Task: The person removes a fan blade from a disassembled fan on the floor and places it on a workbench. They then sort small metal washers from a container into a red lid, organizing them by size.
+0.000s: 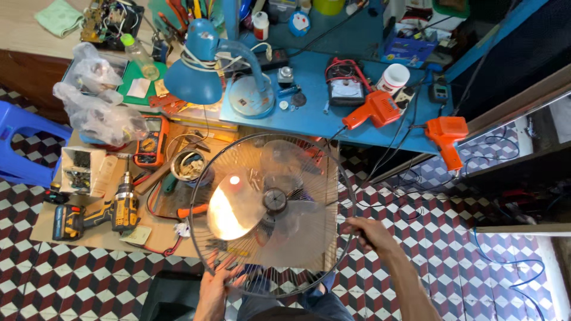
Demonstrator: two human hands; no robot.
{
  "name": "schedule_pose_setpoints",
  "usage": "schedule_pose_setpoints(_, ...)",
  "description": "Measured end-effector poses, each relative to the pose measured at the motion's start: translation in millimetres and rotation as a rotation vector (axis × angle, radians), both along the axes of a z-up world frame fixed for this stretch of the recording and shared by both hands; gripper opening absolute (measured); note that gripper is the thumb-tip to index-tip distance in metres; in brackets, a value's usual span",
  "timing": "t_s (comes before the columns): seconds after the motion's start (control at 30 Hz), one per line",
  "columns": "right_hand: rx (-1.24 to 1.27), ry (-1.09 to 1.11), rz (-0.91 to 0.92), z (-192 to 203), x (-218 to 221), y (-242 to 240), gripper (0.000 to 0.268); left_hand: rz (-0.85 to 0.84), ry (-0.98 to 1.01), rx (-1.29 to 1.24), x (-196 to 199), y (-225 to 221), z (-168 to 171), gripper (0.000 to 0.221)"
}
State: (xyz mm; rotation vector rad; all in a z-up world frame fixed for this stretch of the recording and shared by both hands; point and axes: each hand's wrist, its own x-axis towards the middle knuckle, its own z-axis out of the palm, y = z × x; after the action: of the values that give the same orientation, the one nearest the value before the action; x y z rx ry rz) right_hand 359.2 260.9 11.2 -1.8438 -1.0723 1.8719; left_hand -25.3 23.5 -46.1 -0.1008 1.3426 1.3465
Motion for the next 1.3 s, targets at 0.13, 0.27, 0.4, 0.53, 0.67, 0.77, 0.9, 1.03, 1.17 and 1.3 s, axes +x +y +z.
schedule_pose_setpoints(0.13,0.210,-0.074,0.192,15,20,-19,0.036,0.115,0.051,-0.037,28,-33,-8,0.087)
schedule_pose_setpoints(0.27,0.371,-0.068,0.267,55,55,-10,0.038,0.183,0.040,-0.023,70,-36,10,0.087)
schedule_pose_setpoints(0.4,0.395,-0.013,0.029,95,92,5,0.045,0.204,-0.011,0.053,122,-20,57,0.087)
schedule_pose_setpoints(0.53,0.506,0.407,-0.201,142,111,24,0.061,0.184,-0.037,0.205,165,54,109,0.082)
schedule_pose_setpoints(0.67,0.640,0.453,-0.296,170,107,37,0.071,0.144,-0.101,0.347,181,157,138,0.067)
schedule_pose_setpoints(0.77,0.645,0.440,-0.352,178,104,36,0.073,0.065,-0.142,0.467,179,235,140,0.033)
schedule_pose_setpoints(0.9,0.569,0.313,-0.346,169,105,21,0.075,0.036,-0.177,0.445,175,329,133,0.027)
schedule_pose_setpoints(1.03,0.400,0.216,-0.405,136,111,0,0.074,0.055,-0.092,0.401,172,398,125,0.021)
schedule_pose_setpoints(1.17,0.268,0.175,-0.471,94,118,-21,0.070,0.073,-0.163,0.417,171,444,111,0.013)
schedule_pose_setpoints(1.3,0.130,0.232,-0.653,70,114,-26,0.065,0.127,-0.258,0.417,168,475,109,0.011)
